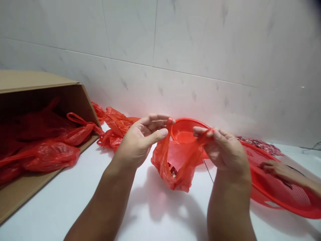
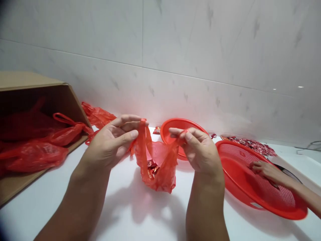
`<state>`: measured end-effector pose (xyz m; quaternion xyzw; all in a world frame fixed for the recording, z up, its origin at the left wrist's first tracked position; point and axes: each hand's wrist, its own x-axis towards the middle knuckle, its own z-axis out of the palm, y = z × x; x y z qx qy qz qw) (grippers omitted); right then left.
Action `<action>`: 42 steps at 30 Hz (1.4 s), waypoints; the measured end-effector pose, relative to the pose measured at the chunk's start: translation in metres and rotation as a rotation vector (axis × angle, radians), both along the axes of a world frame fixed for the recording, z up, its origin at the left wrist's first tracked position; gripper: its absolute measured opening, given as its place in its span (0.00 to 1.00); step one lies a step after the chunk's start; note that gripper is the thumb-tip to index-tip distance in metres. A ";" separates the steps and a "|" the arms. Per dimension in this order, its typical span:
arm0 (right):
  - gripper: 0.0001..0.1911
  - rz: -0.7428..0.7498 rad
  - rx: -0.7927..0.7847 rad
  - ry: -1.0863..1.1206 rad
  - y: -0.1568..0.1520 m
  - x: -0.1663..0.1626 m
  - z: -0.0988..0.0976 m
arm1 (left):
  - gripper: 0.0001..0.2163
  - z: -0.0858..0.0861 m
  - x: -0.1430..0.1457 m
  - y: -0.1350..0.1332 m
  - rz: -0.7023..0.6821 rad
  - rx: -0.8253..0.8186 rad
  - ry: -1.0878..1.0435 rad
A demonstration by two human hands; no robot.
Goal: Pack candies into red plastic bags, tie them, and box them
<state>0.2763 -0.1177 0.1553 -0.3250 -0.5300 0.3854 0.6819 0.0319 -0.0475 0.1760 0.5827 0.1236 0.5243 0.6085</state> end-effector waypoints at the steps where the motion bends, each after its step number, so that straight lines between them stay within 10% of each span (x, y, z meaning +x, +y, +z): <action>1: 0.08 0.031 -0.007 0.033 0.006 -0.007 -0.003 | 0.15 0.000 -0.003 -0.001 -0.055 0.023 0.038; 8: 0.33 0.253 -0.170 -0.322 0.018 -0.034 -0.010 | 0.14 0.006 -0.015 -0.001 -0.042 0.183 0.288; 15: 0.18 0.239 -0.255 -0.613 0.029 -0.049 -0.013 | 0.12 0.005 -0.008 -0.001 0.036 0.399 0.632; 21: 0.27 0.266 -0.350 -0.511 0.036 -0.032 -0.015 | 0.15 -0.005 -0.003 0.016 0.400 0.483 0.721; 42: 0.27 0.234 -0.229 -0.231 0.044 -0.023 -0.018 | 0.09 -0.017 0.014 0.012 0.302 0.546 0.696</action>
